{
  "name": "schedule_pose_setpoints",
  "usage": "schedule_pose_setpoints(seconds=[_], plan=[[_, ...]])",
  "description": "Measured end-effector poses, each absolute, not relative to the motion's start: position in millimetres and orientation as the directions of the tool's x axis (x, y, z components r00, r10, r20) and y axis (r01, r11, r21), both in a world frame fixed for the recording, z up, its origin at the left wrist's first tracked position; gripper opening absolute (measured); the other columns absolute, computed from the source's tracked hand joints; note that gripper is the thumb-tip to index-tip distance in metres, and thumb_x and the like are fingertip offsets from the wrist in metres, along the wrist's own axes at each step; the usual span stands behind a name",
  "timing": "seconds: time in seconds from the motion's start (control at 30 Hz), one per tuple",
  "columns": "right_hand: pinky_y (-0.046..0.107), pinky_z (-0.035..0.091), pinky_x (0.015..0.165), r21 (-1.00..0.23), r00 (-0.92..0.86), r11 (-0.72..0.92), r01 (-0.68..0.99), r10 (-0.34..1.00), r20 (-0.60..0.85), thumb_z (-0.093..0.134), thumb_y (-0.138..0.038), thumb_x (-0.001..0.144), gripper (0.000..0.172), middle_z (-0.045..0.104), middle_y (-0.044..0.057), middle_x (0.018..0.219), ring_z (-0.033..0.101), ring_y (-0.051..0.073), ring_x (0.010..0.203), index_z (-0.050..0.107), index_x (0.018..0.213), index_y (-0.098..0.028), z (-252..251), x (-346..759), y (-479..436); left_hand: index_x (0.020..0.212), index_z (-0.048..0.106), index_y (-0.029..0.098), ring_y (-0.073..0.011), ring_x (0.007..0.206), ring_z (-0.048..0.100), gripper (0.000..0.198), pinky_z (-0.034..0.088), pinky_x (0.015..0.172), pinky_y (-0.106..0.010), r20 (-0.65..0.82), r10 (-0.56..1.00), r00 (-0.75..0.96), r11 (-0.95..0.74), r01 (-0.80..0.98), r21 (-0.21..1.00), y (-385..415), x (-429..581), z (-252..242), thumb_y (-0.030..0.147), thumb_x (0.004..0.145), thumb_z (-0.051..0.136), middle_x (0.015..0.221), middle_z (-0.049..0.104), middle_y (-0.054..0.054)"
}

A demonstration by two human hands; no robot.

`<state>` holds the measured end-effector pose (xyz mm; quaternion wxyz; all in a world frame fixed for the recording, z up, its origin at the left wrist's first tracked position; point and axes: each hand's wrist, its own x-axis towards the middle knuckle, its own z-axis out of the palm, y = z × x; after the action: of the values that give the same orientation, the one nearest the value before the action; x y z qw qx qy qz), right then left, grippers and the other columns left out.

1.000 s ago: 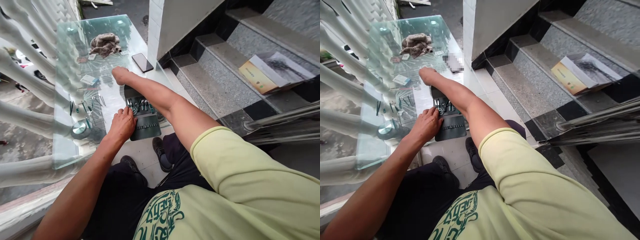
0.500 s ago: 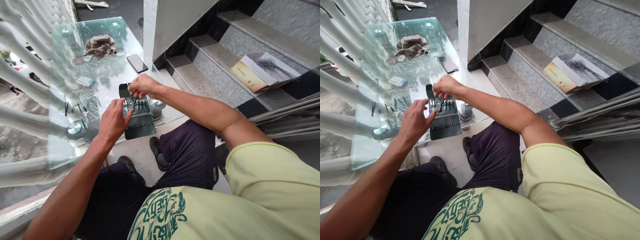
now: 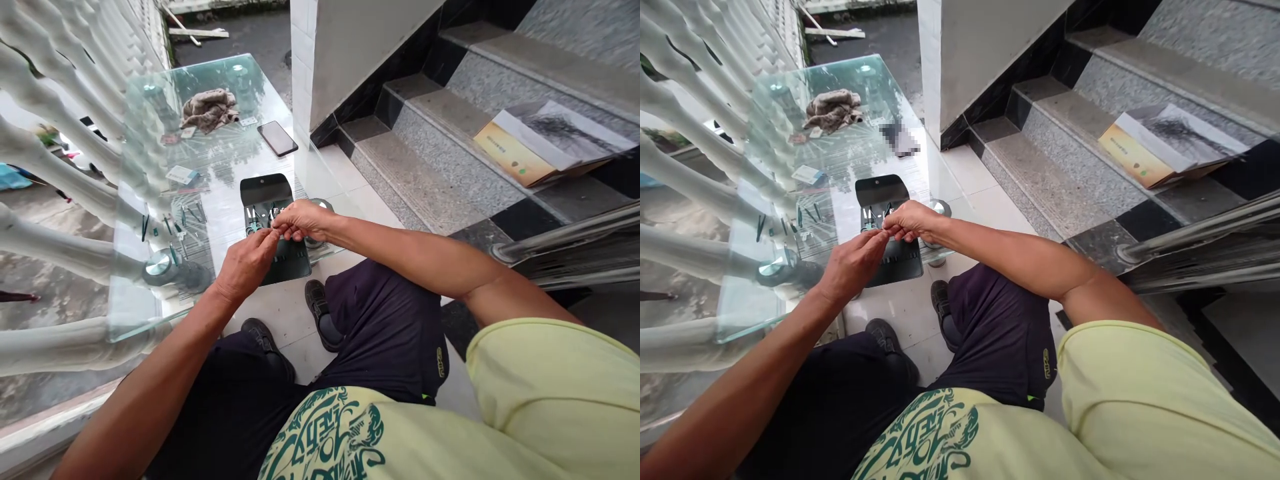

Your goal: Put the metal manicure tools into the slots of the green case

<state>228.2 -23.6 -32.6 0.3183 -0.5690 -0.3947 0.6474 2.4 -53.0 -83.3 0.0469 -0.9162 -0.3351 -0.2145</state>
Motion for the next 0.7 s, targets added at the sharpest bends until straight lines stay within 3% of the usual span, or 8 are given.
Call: schedule_pose_setpoints(seconds=[0.2,0.5,0.6,0.7], plan=[[0.016,0.036,0.042,-0.871,-0.181,-0.478,0.114,0.852,-0.491,0.085,-0.008,0.111,0.037,0.077,0.004,0.070,0.060,0.007,0.051,0.078,0.075,-0.015,-34,235,-20,0.128,0.087,0.021,-0.0279,0.104,0.092,0.032,0.064,0.084,-0.035,0.435,0.610,0.662,-0.723,0.690,-0.034,-51,-2,-80,0.017,0.129,0.055,0.123,0.094,-0.017],[0.022,0.036,0.045,-0.941,-0.028,-0.215,0.260,0.973,-0.230,0.084,-0.017,0.116,0.041,0.079,0.007,0.073,0.059,0.009,0.055,0.078,0.076,-0.017,-32,277,1,0.132,0.089,0.018,-0.0283,0.096,0.088,0.035,0.056,0.076,-0.042,0.352,0.560,0.750,-0.742,0.643,-0.188,-63,1,-87,0.013,0.129,0.054,0.123,0.095,-0.017],[0.025,0.044,0.052,-0.923,-0.030,-0.163,0.349,0.982,-0.184,0.088,-0.025,0.113,0.032,0.082,0.008,0.077,0.065,0.014,0.062,0.082,0.082,-0.017,-41,283,6,0.134,0.089,0.016,-0.0293,0.096,0.087,0.037,0.055,0.076,-0.043,0.332,0.571,0.751,-0.730,0.650,-0.213,-64,3,-89,0.011,0.128,0.053,0.123,0.094,-0.019],[0.032,0.061,0.073,-0.855,0.006,-0.084,0.512,0.996,-0.094,0.082,-0.022,0.111,0.022,0.088,0.011,0.090,0.077,0.021,0.079,0.087,0.091,-0.017,-47,286,10,0.136,0.089,0.015,-0.0305,0.097,0.086,0.040,0.055,0.078,-0.043,0.282,0.610,0.741,-0.703,0.670,-0.238,-66,6,-90,0.009,0.127,0.050,0.122,0.093,-0.020]])
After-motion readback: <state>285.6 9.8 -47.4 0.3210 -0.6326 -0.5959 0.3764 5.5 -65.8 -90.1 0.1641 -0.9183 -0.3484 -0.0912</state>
